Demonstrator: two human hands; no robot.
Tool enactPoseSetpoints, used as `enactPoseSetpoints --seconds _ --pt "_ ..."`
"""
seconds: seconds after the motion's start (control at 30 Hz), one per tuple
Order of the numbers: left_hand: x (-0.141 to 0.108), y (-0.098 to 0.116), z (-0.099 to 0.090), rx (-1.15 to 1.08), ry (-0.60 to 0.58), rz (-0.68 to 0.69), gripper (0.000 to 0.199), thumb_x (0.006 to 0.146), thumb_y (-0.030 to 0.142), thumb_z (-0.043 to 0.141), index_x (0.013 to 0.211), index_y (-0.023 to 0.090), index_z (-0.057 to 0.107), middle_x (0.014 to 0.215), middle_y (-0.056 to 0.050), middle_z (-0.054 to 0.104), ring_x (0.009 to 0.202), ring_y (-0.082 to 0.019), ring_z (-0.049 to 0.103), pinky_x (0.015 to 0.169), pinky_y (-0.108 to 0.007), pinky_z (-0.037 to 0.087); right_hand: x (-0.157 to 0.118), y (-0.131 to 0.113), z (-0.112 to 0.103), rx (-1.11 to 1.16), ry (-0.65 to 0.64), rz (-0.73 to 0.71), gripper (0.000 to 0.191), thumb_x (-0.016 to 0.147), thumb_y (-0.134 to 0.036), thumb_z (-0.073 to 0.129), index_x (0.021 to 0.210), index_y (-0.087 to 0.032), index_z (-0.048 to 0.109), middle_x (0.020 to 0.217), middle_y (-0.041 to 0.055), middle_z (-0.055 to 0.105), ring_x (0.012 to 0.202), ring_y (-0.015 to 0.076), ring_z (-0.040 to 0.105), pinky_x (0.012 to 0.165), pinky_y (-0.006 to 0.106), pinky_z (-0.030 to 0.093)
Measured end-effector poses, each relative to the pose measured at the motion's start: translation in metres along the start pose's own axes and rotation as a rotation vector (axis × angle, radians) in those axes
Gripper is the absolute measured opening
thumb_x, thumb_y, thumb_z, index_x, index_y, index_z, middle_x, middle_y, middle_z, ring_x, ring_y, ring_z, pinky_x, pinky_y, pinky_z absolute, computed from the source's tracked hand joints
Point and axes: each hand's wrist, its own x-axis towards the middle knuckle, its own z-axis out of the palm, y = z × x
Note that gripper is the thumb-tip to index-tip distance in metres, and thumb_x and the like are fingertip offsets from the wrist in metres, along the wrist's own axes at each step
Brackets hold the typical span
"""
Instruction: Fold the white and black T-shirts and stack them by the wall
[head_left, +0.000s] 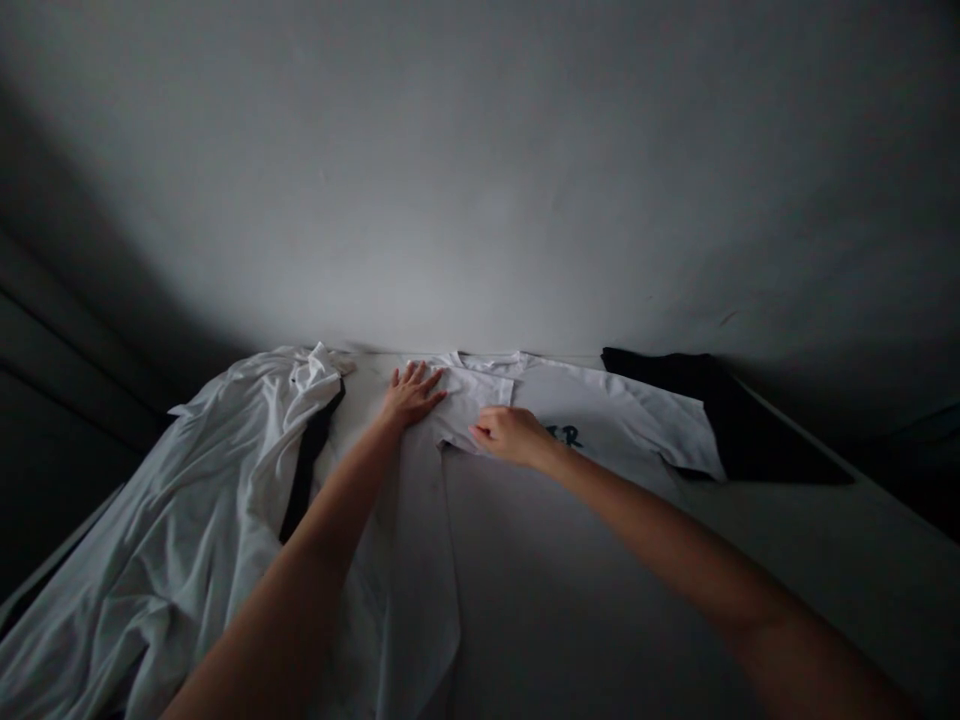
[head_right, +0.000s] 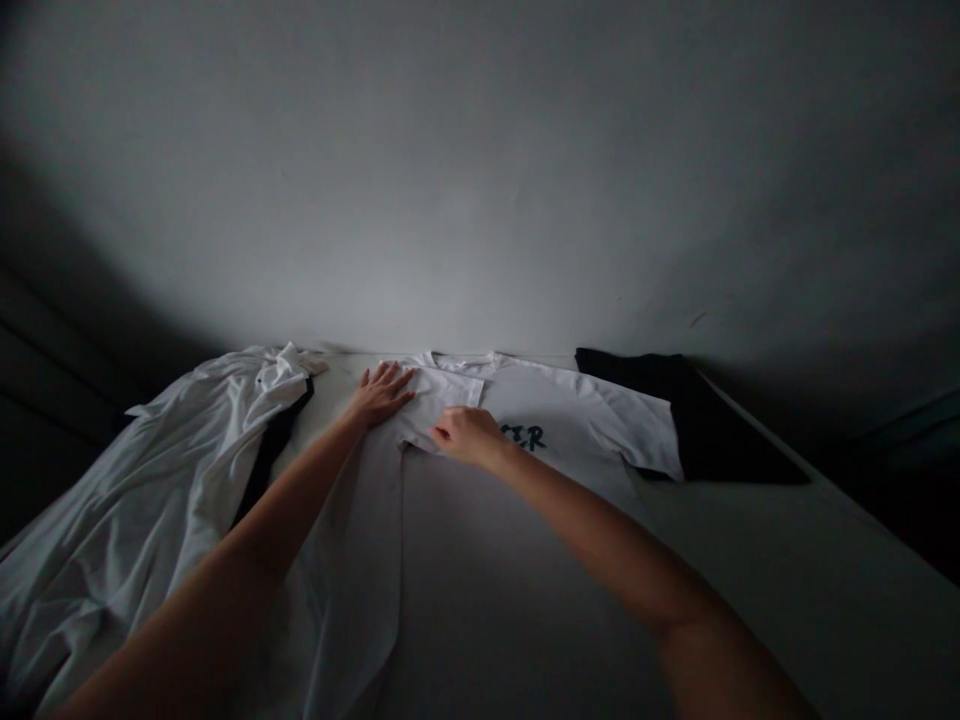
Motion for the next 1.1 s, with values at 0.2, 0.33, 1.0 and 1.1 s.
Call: enactPoseSetpoints --seconds 0.2,0.33,1.0,1.1 --pt "0.003 -0.005 0.005 0.016 0.036 0.013 0.057 0.103 0.040 0.028 0.157 0.022 0.028 0.164 -0.010 0.025 0.153 -0.030 0.015 0.122 -0.053 0.011 0.065 -0.029 0.027 0.034 0.039 0.364 0.062 0.097 -0.054 0.044 0.144 -0.015 0.048 0.155 0.0215 0.036 0.142 0.0389 0.034 0.111 0.059 0.030" --pt "0.004 -0.010 0.010 0.063 0.054 0.021 0.055 0.101 0.035 0.030 0.156 0.028 0.029 0.164 -0.008 0.025 0.152 -0.029 0.017 0.120 -0.056 0.017 0.071 -0.041 0.054 0.066 -0.033 0.402 0.080 0.094 -0.070 0.037 0.157 -0.021 0.029 0.166 0.0156 0.012 0.152 0.0386 0.008 0.114 0.071 0.005" --pt "0.003 -0.004 0.007 0.134 0.089 -0.135 0.058 0.101 0.033 0.025 0.154 0.013 0.034 0.162 -0.020 0.024 0.150 -0.031 0.026 0.120 -0.052 0.022 0.099 0.006 0.051 -0.006 -0.081 0.296 0.058 0.102 -0.052 0.030 0.156 -0.029 0.031 0.166 0.0021 0.018 0.153 0.0258 0.014 0.121 0.057 0.009" --pt "0.004 -0.003 0.008 0.147 0.094 -0.145 0.059 0.100 0.033 0.027 0.154 0.011 0.033 0.163 -0.020 0.022 0.150 -0.031 0.026 0.120 -0.053 0.021 0.081 0.026 0.050 -0.051 -0.052 0.396 0.066 0.101 -0.058 0.031 0.157 -0.025 0.029 0.166 0.0069 0.018 0.152 0.0269 0.016 0.122 0.049 0.012"
